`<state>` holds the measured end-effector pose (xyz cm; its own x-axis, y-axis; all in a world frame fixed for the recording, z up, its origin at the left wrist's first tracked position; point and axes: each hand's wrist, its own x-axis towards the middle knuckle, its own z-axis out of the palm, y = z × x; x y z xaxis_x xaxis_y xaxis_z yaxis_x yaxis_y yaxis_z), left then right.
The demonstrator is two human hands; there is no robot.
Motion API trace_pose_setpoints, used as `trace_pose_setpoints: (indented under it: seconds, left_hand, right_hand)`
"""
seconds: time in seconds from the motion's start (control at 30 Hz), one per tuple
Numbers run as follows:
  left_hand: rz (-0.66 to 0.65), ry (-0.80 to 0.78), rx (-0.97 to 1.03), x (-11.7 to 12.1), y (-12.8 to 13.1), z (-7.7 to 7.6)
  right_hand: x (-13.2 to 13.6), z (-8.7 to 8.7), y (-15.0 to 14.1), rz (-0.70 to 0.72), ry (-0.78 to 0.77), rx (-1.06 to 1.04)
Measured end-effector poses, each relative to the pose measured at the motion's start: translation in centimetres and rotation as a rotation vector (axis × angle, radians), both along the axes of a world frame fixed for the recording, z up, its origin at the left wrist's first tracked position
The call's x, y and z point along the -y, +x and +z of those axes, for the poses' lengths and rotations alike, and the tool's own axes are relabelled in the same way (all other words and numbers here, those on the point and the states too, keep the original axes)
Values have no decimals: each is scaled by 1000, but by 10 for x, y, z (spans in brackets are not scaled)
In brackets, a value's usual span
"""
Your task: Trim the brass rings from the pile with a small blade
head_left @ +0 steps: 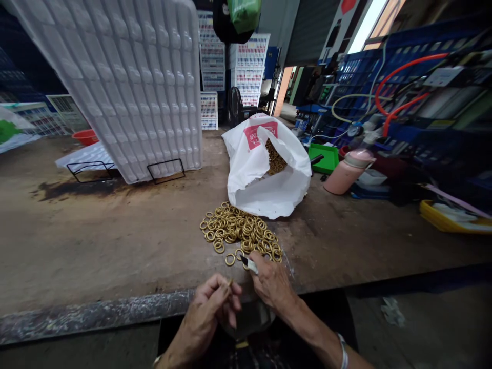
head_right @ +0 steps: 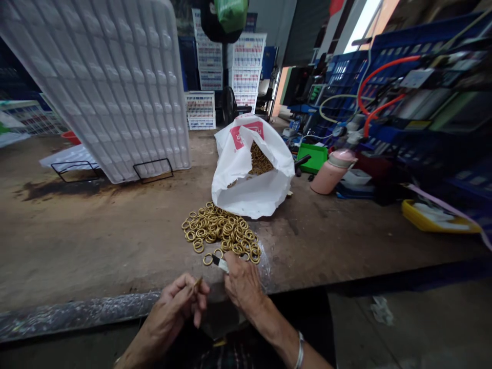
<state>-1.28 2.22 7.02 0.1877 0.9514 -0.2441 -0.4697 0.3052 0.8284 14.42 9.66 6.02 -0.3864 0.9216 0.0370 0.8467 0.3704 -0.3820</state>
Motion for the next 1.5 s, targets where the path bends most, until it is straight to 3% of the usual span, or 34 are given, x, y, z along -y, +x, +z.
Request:
trace_pose_setpoints:
  seconds: [0.1, 0.23, 0.57, 0.7, 0.83, 0.97, 1.17, 1.37, 1.5]
  left_hand:
    - [139, -68, 84, -3, -6, -11]
    - [228, -171, 221, -2, -16, -11]
    - [331, -367, 439, -4, -28, -15]
    - [288, -338, 430, -5, -25, -10]
    - [241, -244, 287, -6, -23, -7]
    - [267, -113, -110, -7, -22, -13]
    - [272, 208, -659, -9, -18, -13]
    - [215, 285, -652, -11, -11, -7]
    - [191, 178, -499, -13, -9, -7]
  right_hand:
    - [-1, -4, -16, 44, 42, -35]
    - [-4, -9, -40, 23, 52, 53]
    - [-7, -4, -53, -34, 42, 186]
    - [-5, -2, -54, -38, 56, 195]
    - [-3, -3, -55, -25, 85, 179]
    - [-1, -3, -54, 9, 40, 23]
    - [-4, 7, -54, -94, -286, -507]
    - [2, 7, -50, -116, -551, -845]
    - [5, 3, -50, -143, -523, -839]
